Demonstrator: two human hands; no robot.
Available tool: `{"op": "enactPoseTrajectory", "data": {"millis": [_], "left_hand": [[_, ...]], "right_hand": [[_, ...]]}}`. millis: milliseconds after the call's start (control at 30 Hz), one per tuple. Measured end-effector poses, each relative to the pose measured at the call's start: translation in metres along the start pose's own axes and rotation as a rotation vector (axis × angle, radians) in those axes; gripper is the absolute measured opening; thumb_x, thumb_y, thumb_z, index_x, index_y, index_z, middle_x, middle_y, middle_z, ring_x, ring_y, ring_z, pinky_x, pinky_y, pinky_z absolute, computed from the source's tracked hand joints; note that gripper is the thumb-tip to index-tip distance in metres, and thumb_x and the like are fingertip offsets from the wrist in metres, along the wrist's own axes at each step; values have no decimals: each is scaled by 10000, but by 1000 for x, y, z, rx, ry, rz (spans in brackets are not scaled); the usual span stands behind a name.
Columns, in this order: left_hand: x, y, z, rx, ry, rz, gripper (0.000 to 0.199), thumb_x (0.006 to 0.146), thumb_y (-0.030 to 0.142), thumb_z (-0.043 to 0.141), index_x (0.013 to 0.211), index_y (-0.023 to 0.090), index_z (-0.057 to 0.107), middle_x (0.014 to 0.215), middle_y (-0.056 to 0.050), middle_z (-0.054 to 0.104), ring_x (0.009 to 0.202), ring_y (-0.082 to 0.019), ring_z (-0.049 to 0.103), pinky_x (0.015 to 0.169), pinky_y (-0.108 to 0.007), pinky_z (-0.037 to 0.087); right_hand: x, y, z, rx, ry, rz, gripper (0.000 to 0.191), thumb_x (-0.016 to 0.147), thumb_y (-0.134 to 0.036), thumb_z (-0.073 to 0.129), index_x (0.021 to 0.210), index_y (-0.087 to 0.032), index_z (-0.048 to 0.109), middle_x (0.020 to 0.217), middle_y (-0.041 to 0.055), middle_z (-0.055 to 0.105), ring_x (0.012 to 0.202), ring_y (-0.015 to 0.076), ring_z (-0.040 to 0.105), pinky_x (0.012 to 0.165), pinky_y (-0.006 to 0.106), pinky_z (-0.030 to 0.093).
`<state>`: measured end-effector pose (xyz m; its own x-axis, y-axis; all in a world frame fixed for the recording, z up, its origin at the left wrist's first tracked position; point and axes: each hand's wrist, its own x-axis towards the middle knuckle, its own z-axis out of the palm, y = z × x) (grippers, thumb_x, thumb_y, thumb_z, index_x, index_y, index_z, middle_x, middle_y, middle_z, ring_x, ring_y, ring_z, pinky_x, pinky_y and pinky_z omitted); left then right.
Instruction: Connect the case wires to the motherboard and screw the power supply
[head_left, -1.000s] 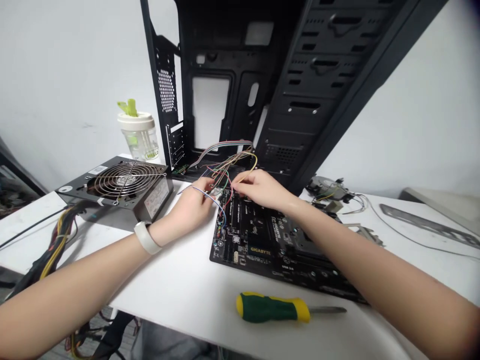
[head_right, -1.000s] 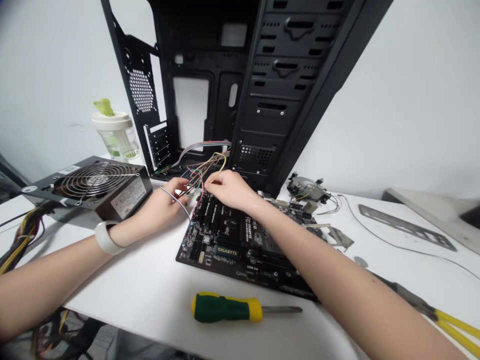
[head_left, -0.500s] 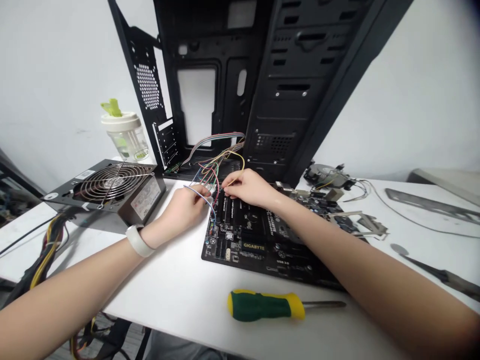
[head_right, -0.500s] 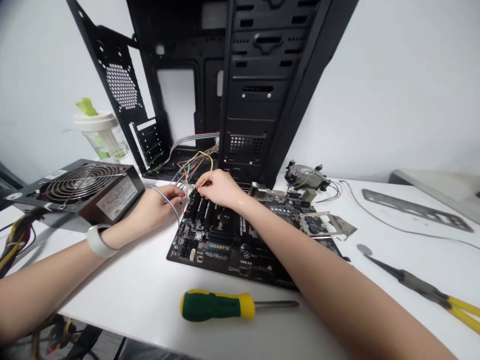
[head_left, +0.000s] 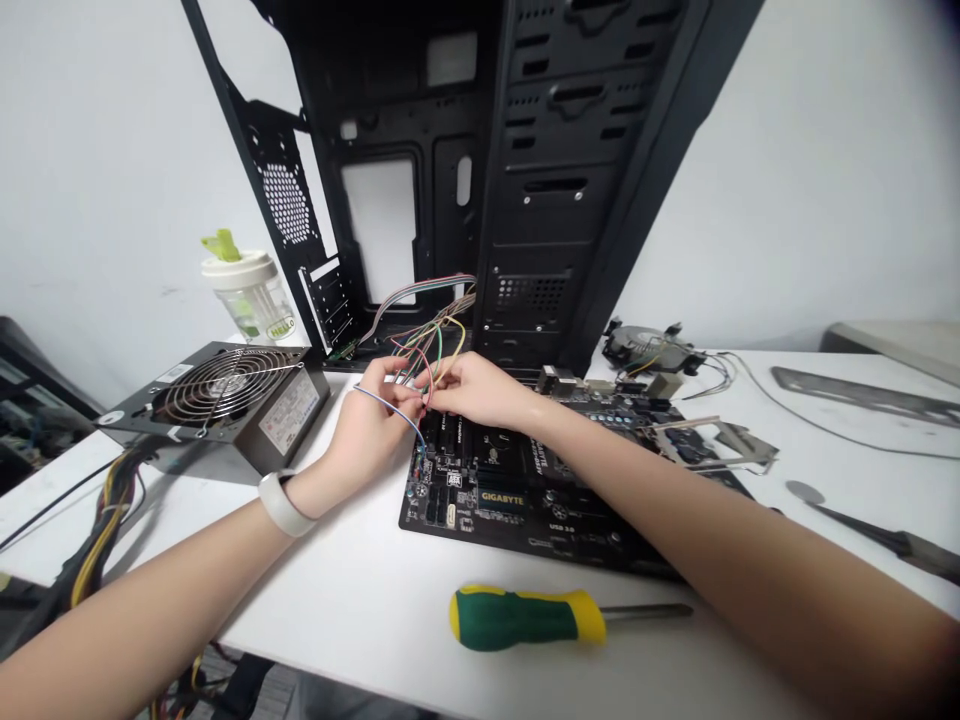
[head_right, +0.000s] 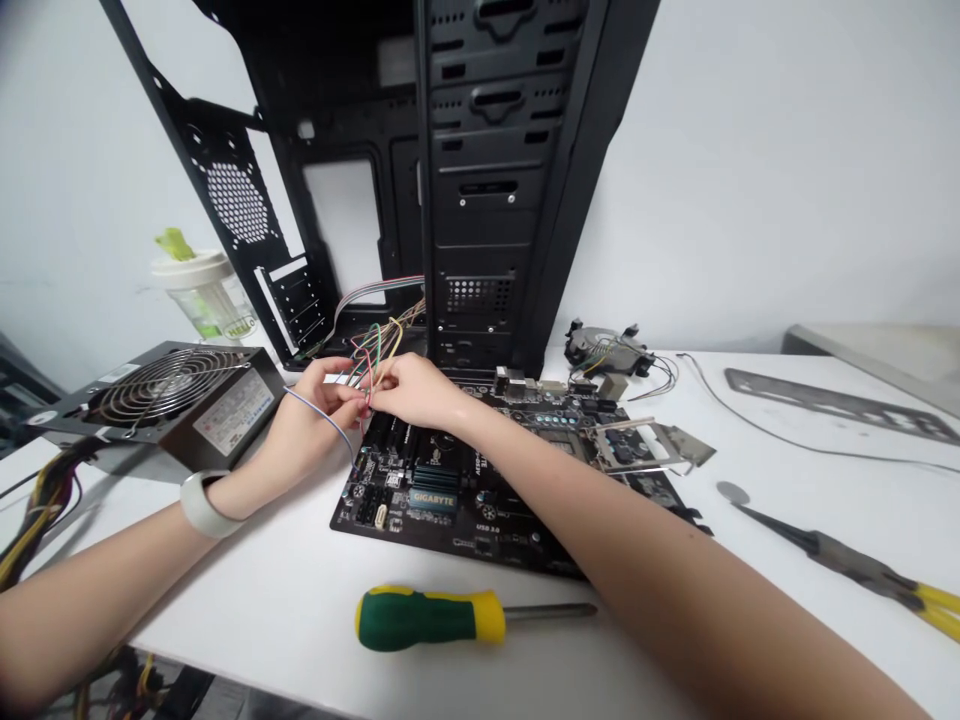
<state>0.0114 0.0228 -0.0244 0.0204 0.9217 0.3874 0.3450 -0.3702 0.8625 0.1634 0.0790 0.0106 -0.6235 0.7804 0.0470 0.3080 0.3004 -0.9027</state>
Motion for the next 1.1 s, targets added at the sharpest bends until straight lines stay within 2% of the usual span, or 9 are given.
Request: {"op": "enactPoseTrajectory", "data": {"millis": [100, 233, 367, 433, 533, 733, 900, 1000, 1100], "left_hand": [[1, 0, -3, 76, -5, 37, 334, 814, 186, 548, 1127, 183, 430, 726, 10, 648, 682, -155, 632, 681, -289, 477], [3, -1, -11, 404, 51, 132, 221, 833, 150, 476, 1054, 168, 477, 864, -49, 657, 784, -180, 637, 730, -315, 480], [4, -5, -19, 687, 39, 126, 332, 770, 56, 458, 1088, 144, 497, 1043, -119, 637, 923, -222, 614, 793, -342, 472], [4, -9, -21, 722, -1, 97, 338, 755, 52, 468, 1082, 122, 520, 994, -138, 651, 870, -240, 616, 752, -349, 470], [4, -12, -22, 723, -52, 49, 284, 756, 64, 464, 1017, 112, 567, 863, -128, 672, 752, -238, 616, 684, -340, 456], [8, 1, -23, 655, -102, -30, 210, 766, 146, 464, 866, 157, 648, 884, -84, 699, 779, -222, 618, 723, -328, 435], [12, 11, -21, 495, -145, -96, 117, 776, 216, 479, 695, 170, 551, 657, -6, 596, 634, -159, 524, 644, -284, 398], [14, 12, -18, 349, -173, -139, 147, 822, 266, 454, 740, 169, 528, 706, -15, 590, 620, -139, 504, 612, -265, 409], [13, 13, -15, 198, -219, -185, 178, 843, 330, 466, 813, 164, 525, 730, -20, 582, 593, -124, 500, 574, -252, 421]], "right_hand": [[0, 0, 0, 58, -3, -42, 113, 730, -94, 578, 772, -105, 682, 630, -6, 626, 561, 73, 489, 568, 216, 358], [2, 2, -4, 90, 55, -80, 109, 720, -72, 559, 685, -128, 646, 597, -35, 589, 563, 68, 490, 614, 220, 386], [2, 1, -8, 69, 109, -87, 109, 717, -77, 554, 652, -135, 619, 567, -50, 547, 541, 65, 465, 630, 227, 389], [2, 0, -10, 59, 123, -79, 116, 725, -80, 549, 643, -136, 610, 566, -48, 542, 540, 67, 463, 622, 227, 383], [2, -1, -11, 47, 119, -71, 127, 727, -66, 540, 646, -138, 607, 570, -47, 545, 538, 67, 457, 624, 228, 383], [3, 5, -10, -23, 49, -29, 94, 732, -98, 562, 676, -140, 624, 586, -41, 565, 558, 71, 474, 651, 228, 396], [4, 9, -11, -73, 61, -6, 72, 714, -106, 581, 675, -137, 633, 656, -10, 622, 627, 88, 512, 668, 229, 405], [4, 11, -11, -77, 69, -5, 75, 710, -92, 590, 682, -138, 643, 675, 0, 635, 649, 96, 530, 673, 228, 409], [5, 12, -11, -71, 82, -8, 77, 717, -87, 596, 682, -141, 638, 611, -24, 594, 586, 81, 493, 632, 220, 395]]}}
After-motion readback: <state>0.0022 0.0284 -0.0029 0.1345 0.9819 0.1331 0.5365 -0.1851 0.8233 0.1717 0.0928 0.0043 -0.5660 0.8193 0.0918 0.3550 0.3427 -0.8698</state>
